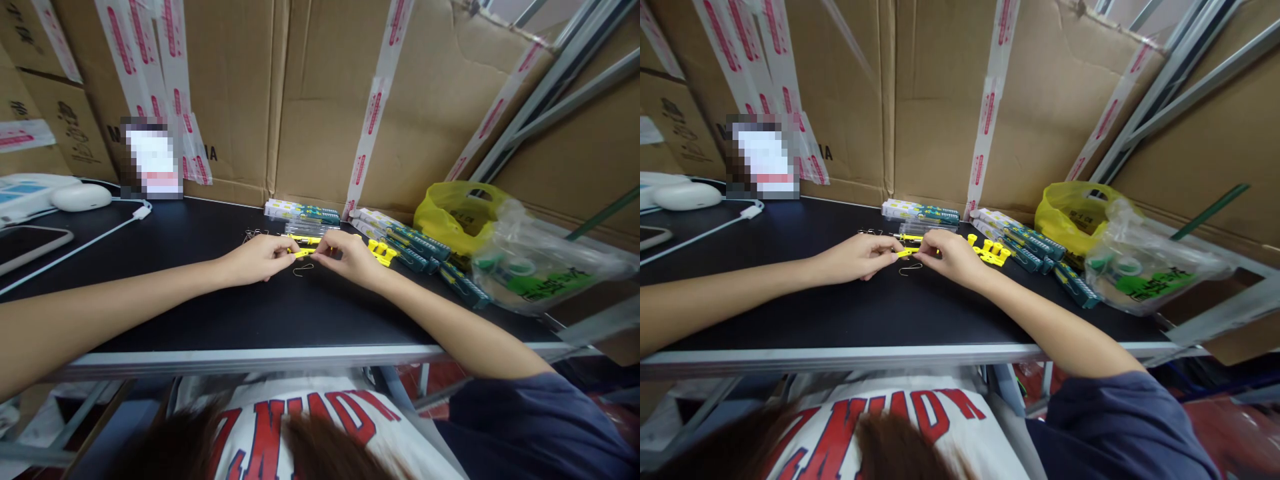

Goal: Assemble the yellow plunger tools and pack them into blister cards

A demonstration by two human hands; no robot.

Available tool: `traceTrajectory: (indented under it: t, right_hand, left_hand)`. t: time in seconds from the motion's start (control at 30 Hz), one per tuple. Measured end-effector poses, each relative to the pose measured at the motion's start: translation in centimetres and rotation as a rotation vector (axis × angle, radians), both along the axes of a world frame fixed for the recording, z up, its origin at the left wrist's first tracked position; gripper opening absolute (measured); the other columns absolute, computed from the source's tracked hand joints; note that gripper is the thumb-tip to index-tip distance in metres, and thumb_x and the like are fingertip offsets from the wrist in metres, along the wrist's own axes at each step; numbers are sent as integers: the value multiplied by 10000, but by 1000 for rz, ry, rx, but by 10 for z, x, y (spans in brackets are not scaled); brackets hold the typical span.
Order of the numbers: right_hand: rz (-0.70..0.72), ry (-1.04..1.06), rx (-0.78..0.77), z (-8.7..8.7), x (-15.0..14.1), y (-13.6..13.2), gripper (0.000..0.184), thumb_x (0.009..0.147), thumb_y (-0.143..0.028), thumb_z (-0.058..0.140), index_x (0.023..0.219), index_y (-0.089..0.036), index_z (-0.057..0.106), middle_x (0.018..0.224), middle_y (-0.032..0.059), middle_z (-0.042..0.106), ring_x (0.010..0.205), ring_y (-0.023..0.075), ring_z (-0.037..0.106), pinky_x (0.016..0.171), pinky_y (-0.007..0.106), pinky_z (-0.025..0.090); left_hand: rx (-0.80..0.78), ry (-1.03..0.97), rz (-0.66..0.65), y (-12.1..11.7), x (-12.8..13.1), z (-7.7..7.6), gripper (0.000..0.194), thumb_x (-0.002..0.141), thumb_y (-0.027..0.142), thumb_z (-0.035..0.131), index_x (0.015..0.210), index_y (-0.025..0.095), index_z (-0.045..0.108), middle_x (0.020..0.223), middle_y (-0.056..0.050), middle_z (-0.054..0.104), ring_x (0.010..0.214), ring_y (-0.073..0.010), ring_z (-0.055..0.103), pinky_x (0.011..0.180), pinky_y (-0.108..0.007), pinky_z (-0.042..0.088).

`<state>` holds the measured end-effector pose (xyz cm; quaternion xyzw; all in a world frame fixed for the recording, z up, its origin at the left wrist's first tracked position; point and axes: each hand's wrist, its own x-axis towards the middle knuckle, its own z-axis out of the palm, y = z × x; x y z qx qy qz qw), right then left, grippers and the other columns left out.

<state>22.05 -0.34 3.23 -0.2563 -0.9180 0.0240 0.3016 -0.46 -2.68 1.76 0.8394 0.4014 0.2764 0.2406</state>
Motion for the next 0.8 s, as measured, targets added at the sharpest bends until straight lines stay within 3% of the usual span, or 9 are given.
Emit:
traceTrajectory:
  t: [0.13, 0.4, 0.8]
  right_hand:
    - [-19, -146, 212, 2, 2, -1, 204, 909, -288, 548, 739, -179, 576, 729, 35, 586, 697, 149, 510, 651, 262, 383]
    - [-29, -367, 505, 6, 3, -3, 319, 986, -331, 406, 782, -167, 589, 746, 58, 601, 712, 168, 482, 637, 272, 362]
    - [-29, -395, 488, -2, -4, -7, 242, 990, -287, 394, 856, -164, 553, 803, 46, 626, 743, 165, 499, 657, 267, 365]
  left_hand:
    - [104, 49, -31, 2, 0, -3, 291, 895, 378, 425, 872, 167, 624, 620, 26, 543, 580, -125, 502, 557, -232, 359]
    - [90, 118, -27, 2, 0, -3, 315, 911, 358, 383, 880, 158, 625, 777, -19, 633, 716, -161, 565, 670, -260, 389]
    - [117, 253, -49, -2, 3, -1, 276, 940, 319, 321, 838, 174, 533, 767, -35, 598, 715, -169, 560, 680, -280, 425]
